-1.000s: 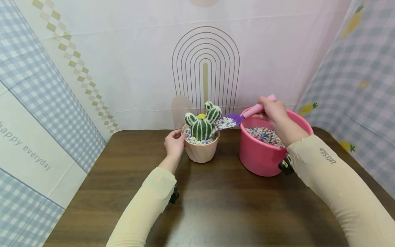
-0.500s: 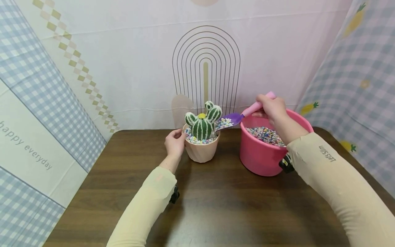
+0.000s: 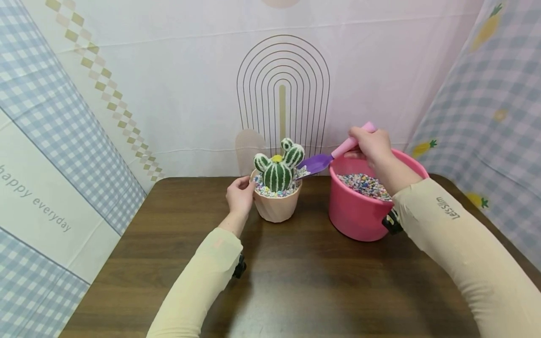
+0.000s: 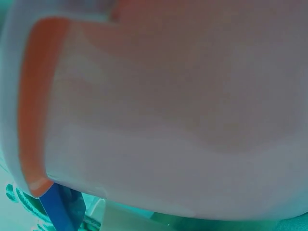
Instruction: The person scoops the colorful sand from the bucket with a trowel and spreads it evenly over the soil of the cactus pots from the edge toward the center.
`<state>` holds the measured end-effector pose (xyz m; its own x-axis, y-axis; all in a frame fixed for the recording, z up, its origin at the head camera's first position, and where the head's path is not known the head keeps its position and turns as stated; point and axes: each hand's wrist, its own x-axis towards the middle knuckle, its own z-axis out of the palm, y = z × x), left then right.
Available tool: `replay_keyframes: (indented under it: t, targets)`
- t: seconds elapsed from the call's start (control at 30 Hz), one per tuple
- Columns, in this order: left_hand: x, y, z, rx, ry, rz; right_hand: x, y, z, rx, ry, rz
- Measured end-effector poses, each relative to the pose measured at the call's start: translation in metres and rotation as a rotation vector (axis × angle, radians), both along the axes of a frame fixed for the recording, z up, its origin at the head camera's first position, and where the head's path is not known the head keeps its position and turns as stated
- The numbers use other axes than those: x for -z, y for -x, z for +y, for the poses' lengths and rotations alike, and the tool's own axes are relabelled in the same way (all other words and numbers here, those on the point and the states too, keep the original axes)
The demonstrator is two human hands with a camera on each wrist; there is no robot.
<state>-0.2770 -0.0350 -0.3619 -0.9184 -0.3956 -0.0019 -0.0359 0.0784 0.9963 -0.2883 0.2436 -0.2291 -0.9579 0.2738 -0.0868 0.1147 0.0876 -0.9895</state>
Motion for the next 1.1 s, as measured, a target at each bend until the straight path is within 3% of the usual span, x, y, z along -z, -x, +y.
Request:
replay_keyframes:
  t: [0.67,0.83,1.1]
  targets:
    - [0.0,0.0,0.0,0.009,0.013,0.01,0.0,0.002,0.0,-0.016,-0.076,-0.009]
    - [0.0,-0.001,0.0,0.019,0.03,0.017,-0.002,0.0,0.006,-0.024,-0.026,-0.002]
    - [0.006,-0.006,-0.005,0.045,0.175,0.078,-0.006,-0.003,0.022,-0.043,0.132,0.024]
